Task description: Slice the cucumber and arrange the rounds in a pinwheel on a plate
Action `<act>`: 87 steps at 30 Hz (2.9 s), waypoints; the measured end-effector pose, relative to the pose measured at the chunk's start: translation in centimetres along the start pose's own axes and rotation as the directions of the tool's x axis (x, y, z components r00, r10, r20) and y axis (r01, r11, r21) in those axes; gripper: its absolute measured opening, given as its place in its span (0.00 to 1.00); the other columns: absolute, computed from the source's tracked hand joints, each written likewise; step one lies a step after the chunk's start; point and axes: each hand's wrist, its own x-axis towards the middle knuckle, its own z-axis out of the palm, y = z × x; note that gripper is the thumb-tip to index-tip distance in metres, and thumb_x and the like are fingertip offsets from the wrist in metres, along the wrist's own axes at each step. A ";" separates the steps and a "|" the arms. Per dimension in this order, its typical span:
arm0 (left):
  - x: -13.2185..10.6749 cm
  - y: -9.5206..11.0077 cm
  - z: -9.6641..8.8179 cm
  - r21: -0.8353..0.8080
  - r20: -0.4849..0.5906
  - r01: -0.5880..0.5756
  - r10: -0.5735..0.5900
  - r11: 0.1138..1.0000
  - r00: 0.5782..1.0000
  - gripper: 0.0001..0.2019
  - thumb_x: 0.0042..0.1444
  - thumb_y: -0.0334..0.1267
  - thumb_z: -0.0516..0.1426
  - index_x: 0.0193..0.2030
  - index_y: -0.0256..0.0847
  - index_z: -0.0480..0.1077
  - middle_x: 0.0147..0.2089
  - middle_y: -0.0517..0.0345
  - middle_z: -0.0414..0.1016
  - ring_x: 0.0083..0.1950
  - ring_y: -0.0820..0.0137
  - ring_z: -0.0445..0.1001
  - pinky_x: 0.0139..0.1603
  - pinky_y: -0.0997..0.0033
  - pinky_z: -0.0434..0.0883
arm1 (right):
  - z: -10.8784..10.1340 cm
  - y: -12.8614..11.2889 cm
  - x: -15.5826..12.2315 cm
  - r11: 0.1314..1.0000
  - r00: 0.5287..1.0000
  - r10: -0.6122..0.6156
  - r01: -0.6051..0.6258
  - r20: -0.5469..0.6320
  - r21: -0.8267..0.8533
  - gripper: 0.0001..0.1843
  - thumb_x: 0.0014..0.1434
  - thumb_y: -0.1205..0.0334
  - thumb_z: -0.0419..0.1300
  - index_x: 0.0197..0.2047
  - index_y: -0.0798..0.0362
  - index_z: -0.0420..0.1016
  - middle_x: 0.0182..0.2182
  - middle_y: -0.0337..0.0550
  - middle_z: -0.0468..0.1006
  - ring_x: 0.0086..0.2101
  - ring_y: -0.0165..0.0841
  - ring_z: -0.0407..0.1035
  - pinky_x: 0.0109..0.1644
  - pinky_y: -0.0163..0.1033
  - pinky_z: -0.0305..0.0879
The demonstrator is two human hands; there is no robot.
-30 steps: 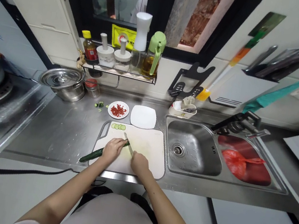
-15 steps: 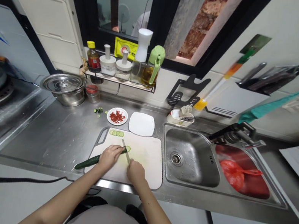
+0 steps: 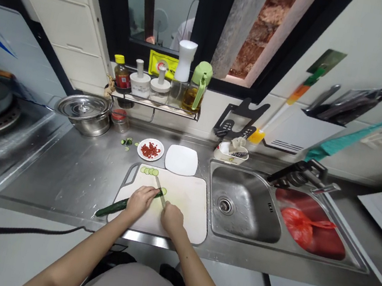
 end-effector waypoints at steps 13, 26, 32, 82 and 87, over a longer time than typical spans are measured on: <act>0.0 0.1 0.0 -0.006 0.003 0.015 -0.015 1.000 1.000 0.14 0.63 0.33 0.53 0.51 0.46 0.75 0.46 0.56 0.78 0.46 0.68 0.73 0.49 0.66 0.72 | 0.5 0.7 -2.0 0.999 1.000 0.028 -0.028 0.002 -0.023 0.17 0.63 0.71 0.46 0.50 0.57 0.70 0.42 0.56 0.79 0.45 0.41 0.74 0.43 0.40 0.65; 0.2 0.4 -0.4 -0.022 0.051 0.063 -0.062 0.998 0.997 0.14 0.64 0.35 0.51 0.50 0.48 0.76 0.48 0.57 0.78 0.47 0.68 0.73 0.52 0.65 0.71 | 0.0 0.1 -0.8 1.000 1.000 0.020 -0.020 -0.022 -0.003 0.18 0.64 0.70 0.45 0.51 0.58 0.70 0.43 0.56 0.79 0.46 0.42 0.74 0.44 0.41 0.64; 0.1 0.2 -0.4 -0.011 0.084 0.078 -0.076 0.997 0.994 0.14 0.65 0.35 0.51 0.51 0.48 0.75 0.49 0.57 0.77 0.49 0.68 0.72 0.53 0.65 0.70 | -0.1 -0.2 -0.7 1.000 1.000 0.022 -0.022 -0.010 -0.006 0.18 0.64 0.70 0.45 0.52 0.57 0.70 0.42 0.56 0.79 0.47 0.41 0.73 0.44 0.39 0.64; 6.7 5.3 -0.7 0.342 0.311 0.351 -0.458 0.871 0.833 0.11 0.53 0.38 0.56 0.43 0.41 0.72 0.48 0.45 0.74 0.53 0.54 0.66 0.52 0.53 0.55 | 0.3 7.0 -4.6 0.986 0.986 0.166 -0.165 -0.026 0.037 0.16 0.64 0.63 0.45 0.48 0.54 0.71 0.43 0.53 0.79 0.44 0.39 0.73 0.42 0.38 0.60; 6.9 5.3 -0.6 0.256 0.340 0.368 -0.440 0.894 0.831 0.09 0.53 0.31 0.54 0.41 0.42 0.70 0.44 0.49 0.77 0.51 0.57 0.68 0.52 0.54 0.54 | 0.3 7.1 -4.4 0.987 0.987 0.158 -0.158 -0.026 0.033 0.16 0.65 0.63 0.45 0.47 0.54 0.71 0.43 0.52 0.79 0.44 0.39 0.73 0.41 0.38 0.60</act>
